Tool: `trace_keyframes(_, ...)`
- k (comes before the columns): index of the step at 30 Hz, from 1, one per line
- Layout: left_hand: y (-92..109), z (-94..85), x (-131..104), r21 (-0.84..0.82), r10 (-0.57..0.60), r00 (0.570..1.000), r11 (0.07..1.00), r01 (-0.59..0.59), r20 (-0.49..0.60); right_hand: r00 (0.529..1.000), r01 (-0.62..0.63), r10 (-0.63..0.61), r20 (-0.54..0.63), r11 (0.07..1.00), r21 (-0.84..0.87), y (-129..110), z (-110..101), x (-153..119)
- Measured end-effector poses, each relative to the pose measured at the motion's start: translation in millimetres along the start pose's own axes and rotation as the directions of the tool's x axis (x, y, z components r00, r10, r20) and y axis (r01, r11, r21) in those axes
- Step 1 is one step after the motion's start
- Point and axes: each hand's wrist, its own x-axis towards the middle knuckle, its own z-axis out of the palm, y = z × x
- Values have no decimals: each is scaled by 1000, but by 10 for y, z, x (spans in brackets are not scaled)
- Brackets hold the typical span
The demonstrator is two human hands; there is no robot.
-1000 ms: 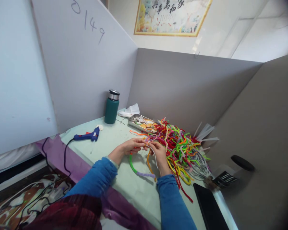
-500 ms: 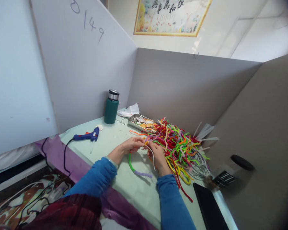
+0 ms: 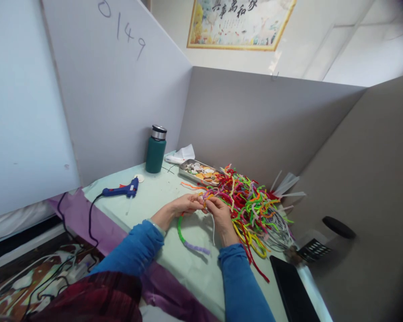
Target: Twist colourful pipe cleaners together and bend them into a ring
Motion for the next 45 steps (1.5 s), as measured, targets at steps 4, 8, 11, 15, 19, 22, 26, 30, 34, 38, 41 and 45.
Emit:
trace_keyframes(4,-9,-11,8,9,-7,1000,1000,6,6,1000,18,-19,-24,999,-45,-18,5,-8)
trace_keyframes(8,-28,-33,12,29,-15,1000,999,15,-7,997,31,-35,-65,998,-63,-49,25,-19)
trace_keyframes(11,-42,-49,18,36,3,1000,999,-2,-24,998,43,-45,-35,998,-54,-76,46,-33)
trace_keyframes(15,-62,-60,38,74,25,998,997,-21,-53,999,51,-52,-16,998,-33,-100,64,-48)
trace_keyframes(19,-63,-49,45,97,12,997,995,-4,-77,995,79,-77,-55,997,21,-107,65,-45)
trace_keyframes(22,-46,-31,32,117,-11,997,993,19,-72,990,90,-89,-108,996,6,-110,61,-35)
trace_keyframes(26,-45,-30,23,156,-22,996,987,35,-88,982,71,-81,-170,995,-67,-116,61,-43)
trace_keyframes(30,-73,-57,37,132,-13,994,991,27,-107,992,102,-110,-68,988,-114,-119,70,-71)
trace_keyframes(34,-83,-78,58,78,-45,987,995,57,-152,971,238,-218,96,917,-319,-135,66,-79)
trace_keyframes(38,-76,-81,70,42,-61,976,997,71,-208,931,363,-312,189,834,-415,-180,54,-81)
trace_keyframes(41,-74,-75,66,43,-42,981,998,51,-190,921,387,-319,225,825,-412,-212,48,-91)
trace_keyframes(45,-89,-78,65,92,-4,978,995,23,-207,922,369,-277,269,838,-402,-229,36,-97)
